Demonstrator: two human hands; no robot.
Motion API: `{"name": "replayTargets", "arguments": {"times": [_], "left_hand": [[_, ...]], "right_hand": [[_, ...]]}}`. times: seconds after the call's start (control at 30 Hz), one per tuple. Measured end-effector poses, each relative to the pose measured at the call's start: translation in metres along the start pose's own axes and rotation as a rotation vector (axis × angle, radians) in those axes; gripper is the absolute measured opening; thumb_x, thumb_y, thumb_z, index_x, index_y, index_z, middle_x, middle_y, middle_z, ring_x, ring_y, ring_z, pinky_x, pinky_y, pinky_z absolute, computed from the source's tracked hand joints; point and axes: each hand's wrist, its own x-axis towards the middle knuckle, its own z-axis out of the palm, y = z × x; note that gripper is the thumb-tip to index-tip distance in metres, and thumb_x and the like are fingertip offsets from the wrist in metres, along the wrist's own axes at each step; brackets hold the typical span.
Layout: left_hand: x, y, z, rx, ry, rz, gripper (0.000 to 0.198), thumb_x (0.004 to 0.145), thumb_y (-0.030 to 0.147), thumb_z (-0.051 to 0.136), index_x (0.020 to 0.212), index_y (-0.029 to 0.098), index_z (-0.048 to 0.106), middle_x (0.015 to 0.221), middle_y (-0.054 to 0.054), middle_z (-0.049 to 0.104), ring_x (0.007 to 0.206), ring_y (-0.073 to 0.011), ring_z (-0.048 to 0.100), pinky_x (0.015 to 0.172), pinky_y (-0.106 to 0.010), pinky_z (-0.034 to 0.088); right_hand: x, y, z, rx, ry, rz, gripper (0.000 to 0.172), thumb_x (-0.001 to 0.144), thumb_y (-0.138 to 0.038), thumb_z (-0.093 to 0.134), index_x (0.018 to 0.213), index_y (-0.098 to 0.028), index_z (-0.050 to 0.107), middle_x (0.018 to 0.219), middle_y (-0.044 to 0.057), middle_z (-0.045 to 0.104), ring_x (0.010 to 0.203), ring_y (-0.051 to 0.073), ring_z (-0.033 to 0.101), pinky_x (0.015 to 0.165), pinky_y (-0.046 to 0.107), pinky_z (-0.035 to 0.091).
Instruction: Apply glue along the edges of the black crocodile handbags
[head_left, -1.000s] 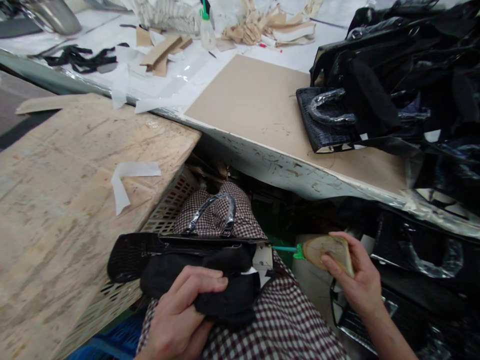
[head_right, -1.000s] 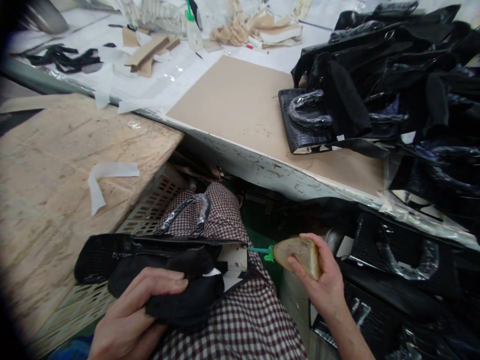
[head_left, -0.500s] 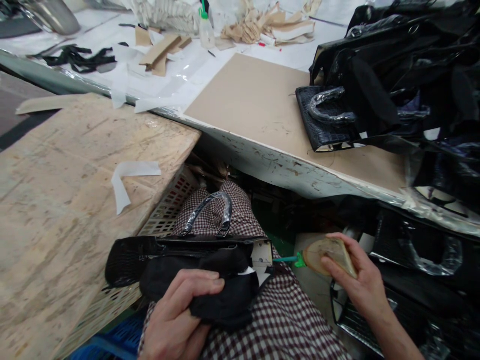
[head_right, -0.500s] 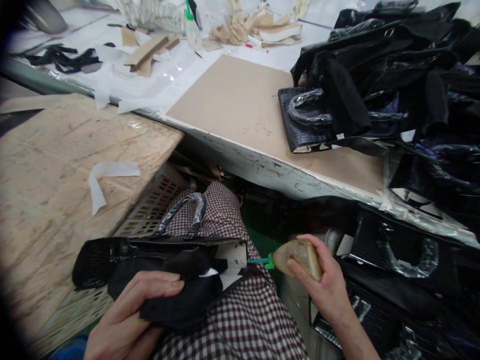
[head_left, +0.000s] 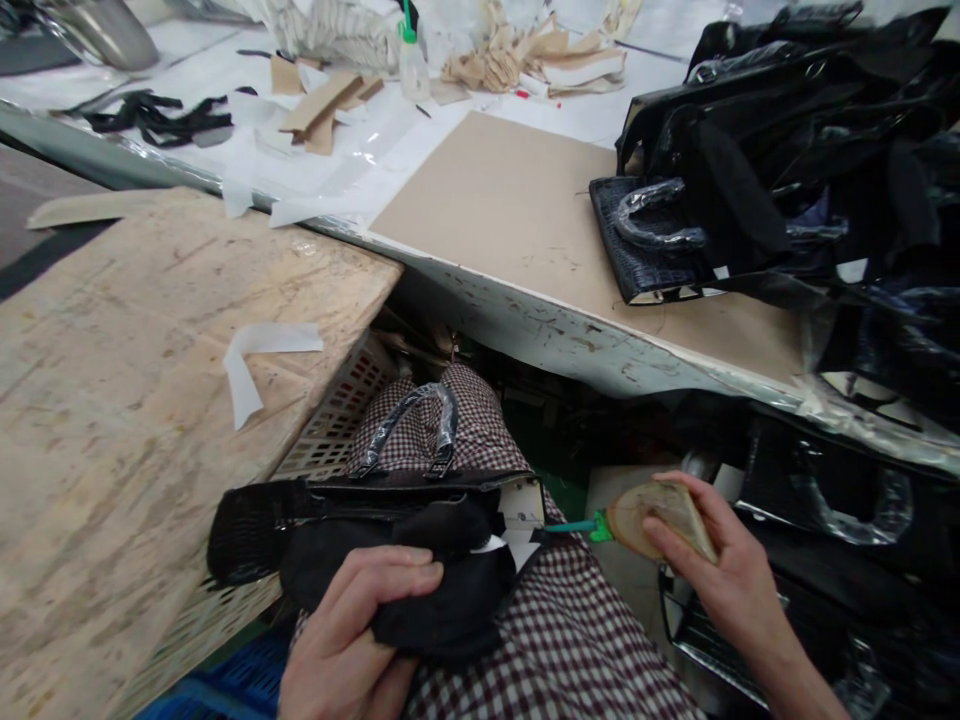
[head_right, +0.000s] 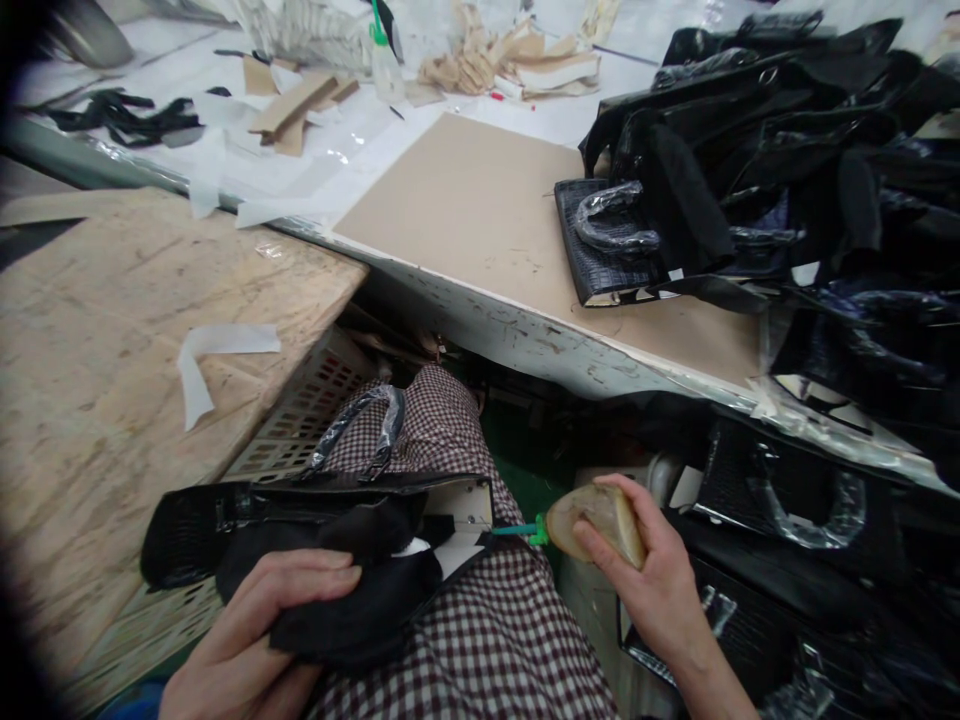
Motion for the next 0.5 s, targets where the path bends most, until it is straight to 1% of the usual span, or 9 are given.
{"name": "replayTargets", "arguments": {"times": [0.07,0.17,0.23,0.3,0.4,0.5], "left_hand": [[-0.003,-0.002,-0.001,0.007,-0.011,-0.003,0.023,0.085,0.002,0.057,0.098,0.017,0.068,0.095,-0.006,0.069,0.095,-0.0143,0.066,0.080,-0.019,0.059],[-0.004,-0.004,-0.003,0.023,-0.039,0.003,0.024,0.084,0.002,0.058,0.099,0.017,0.068,0.095,-0.006,0.070,0.094,-0.0162,0.067,0.078,-0.021,0.060],[-0.002,-0.004,-0.004,0.033,-0.025,0.009,0.023,0.084,0.002,0.057,0.097,0.018,0.069,0.092,-0.005,0.070,0.092,-0.0158,0.068,0.076,-0.021,0.060],[0.000,-0.003,-0.004,0.035,0.007,0.021,0.023,0.083,0.002,0.057,0.095,0.017,0.068,0.090,-0.004,0.070,0.089,-0.0148,0.068,0.075,-0.019,0.060],[0.001,-0.003,-0.005,0.021,0.002,0.043,0.024,0.082,0.001,0.057,0.095,0.017,0.068,0.092,-0.005,0.070,0.090,-0.0151,0.068,0.075,-0.019,0.060],[0.000,-0.005,-0.005,0.006,-0.026,0.057,0.023,0.082,0.001,0.058,0.095,0.016,0.069,0.094,-0.006,0.070,0.093,-0.0158,0.067,0.077,-0.020,0.060]], "right_hand": [[-0.004,-0.004,0.002,-0.006,0.036,0.024,0.049,0.078,-0.058,0.072,0.115,-0.026,0.063,0.102,0.003,0.069,0.083,0.023,0.066,0.073,0.033,0.056],[-0.012,-0.014,0.004,0.021,0.045,0.131,0.052,0.076,-0.060,0.072,0.114,-0.025,0.064,0.098,0.004,0.069,0.075,0.022,0.064,0.060,0.030,0.054],[-0.017,-0.024,0.005,0.064,0.036,0.215,0.055,0.073,-0.061,0.073,0.113,-0.024,0.064,0.094,0.004,0.068,0.066,0.020,0.061,0.049,0.027,0.050],[-0.022,-0.034,0.006,0.120,0.054,0.290,0.057,0.072,-0.062,0.073,0.111,-0.023,0.064,0.087,0.003,0.067,0.058,0.018,0.056,0.041,0.025,0.046],[-0.026,-0.046,0.008,0.207,0.084,0.374,0.057,0.071,-0.063,0.073,0.110,-0.022,0.063,0.079,0.001,0.064,0.052,0.015,0.050,0.037,0.024,0.042],[-0.030,-0.051,0.010,0.293,0.061,0.414,0.057,0.071,-0.063,0.075,0.109,-0.022,0.063,0.076,0.000,0.063,0.049,0.014,0.047,0.037,0.025,0.040]]}}
